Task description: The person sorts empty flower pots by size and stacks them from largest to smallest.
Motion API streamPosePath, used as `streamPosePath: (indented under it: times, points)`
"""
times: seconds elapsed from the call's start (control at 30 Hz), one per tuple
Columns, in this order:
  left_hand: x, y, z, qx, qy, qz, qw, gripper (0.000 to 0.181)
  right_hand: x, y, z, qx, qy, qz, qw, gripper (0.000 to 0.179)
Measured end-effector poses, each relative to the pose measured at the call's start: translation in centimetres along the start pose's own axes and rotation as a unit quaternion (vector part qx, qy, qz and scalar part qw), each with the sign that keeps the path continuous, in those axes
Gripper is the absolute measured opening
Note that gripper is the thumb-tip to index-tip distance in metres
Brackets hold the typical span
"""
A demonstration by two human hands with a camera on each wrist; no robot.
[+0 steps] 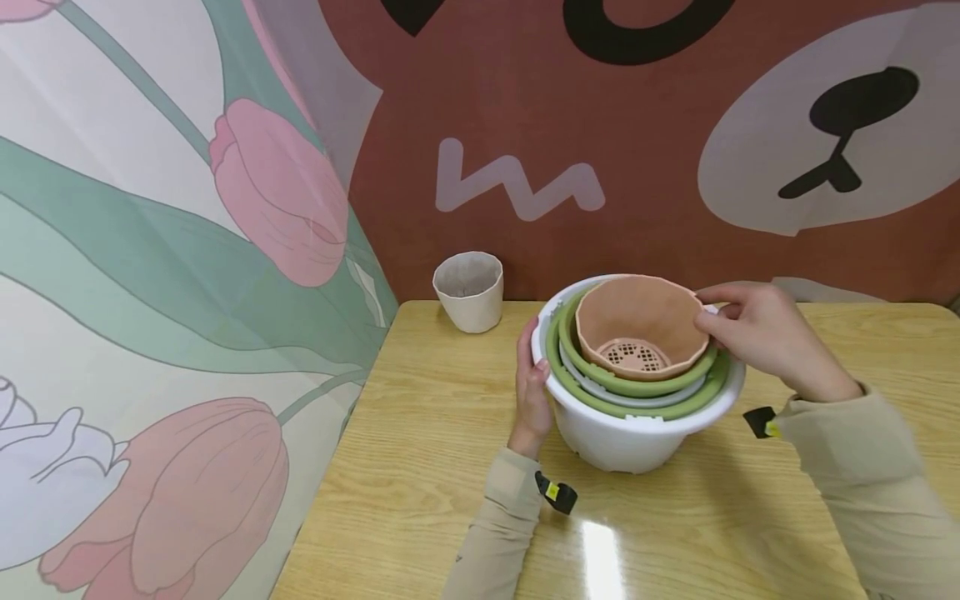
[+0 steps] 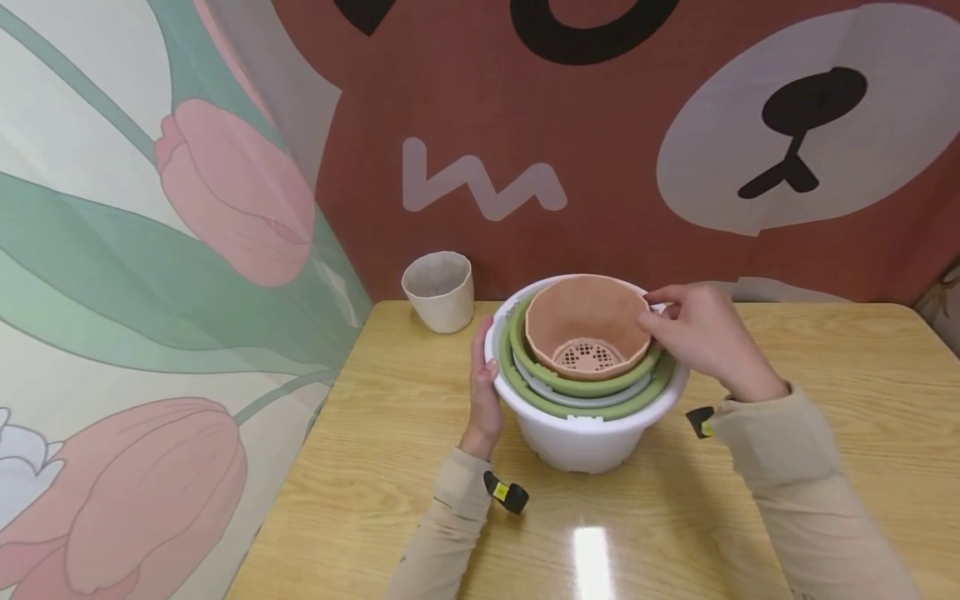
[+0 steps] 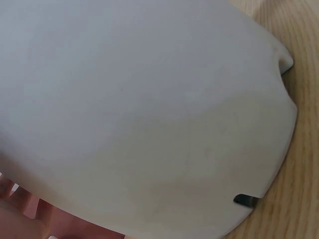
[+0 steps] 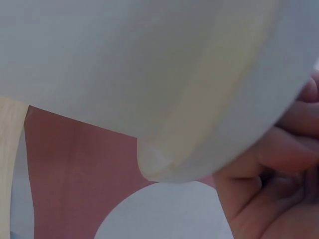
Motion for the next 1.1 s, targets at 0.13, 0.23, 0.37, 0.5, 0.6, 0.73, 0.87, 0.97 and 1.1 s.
streamPosePath:
  times: [0.13,0.23,0.37,0.5,0.6,0.73,0.87,0.97,1.1]
  points:
    - [0.02,0.03,-0.04,0.001,0.0,0.001,1.0,0.072,-0.13,-0.08,0.2,0.002,0.014,-0.007,0.9999,0.039]
    - [-0.03,0.02,-0.01,0.003,-0.003,-0.001,1.0,0.073,-0.2,-0.2,0.24,0.009,0.026,-0.008,0.9996,0.04]
    - [-0.07,0.02,0.0,0.003,-0.003,-0.004,1.0,0.072,-0.19,-0.35,0.28,0.016,0.033,-0.006,0.9993,0.04]
    - [-0.04,0.08,-0.03,0.003,-0.004,-0.001,1.0,0.071,-0.15,-0.42,0.31,0.019,0.032,-0.004,0.9993,0.04]
    - [-0.08,0.12,-0.03,0.005,-0.006,0.003,1.0,0.071,-0.21,-0.48,0.34,0.023,0.035,0.0,0.9991,0.04]
    - [-0.1,0.15,-0.04,0.005,-0.007,0.005,0.9999,0.071,-0.29,-0.56,0.42,0.034,0.039,0.004,0.9987,0.042]
    - [-0.13,0.12,-0.04,0.004,-0.006,0.006,1.0,0.072,-0.18,-0.59,0.41,0.039,0.043,0.0,0.9983,0.041]
    - [-0.19,0.1,-0.05,0.004,-0.005,0.004,1.0,0.071,-0.1,-0.61,0.37,0.041,0.044,-0.003,0.9982,0.041]
    - [-0.33,0.08,-0.09,0.004,-0.006,-0.001,1.0,0.071,-0.04,-0.63,0.32,0.042,0.041,-0.006,0.9983,0.041]
Point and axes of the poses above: each hand's wrist, its own z-axis towards the middle knuckle, its own y-axis out of the back of the hand, x = y × z, the point moved 4 cm from there along z, towards the middle knuckle, and after that the axes turned 2 degrees about x, right-handed, at the moved point
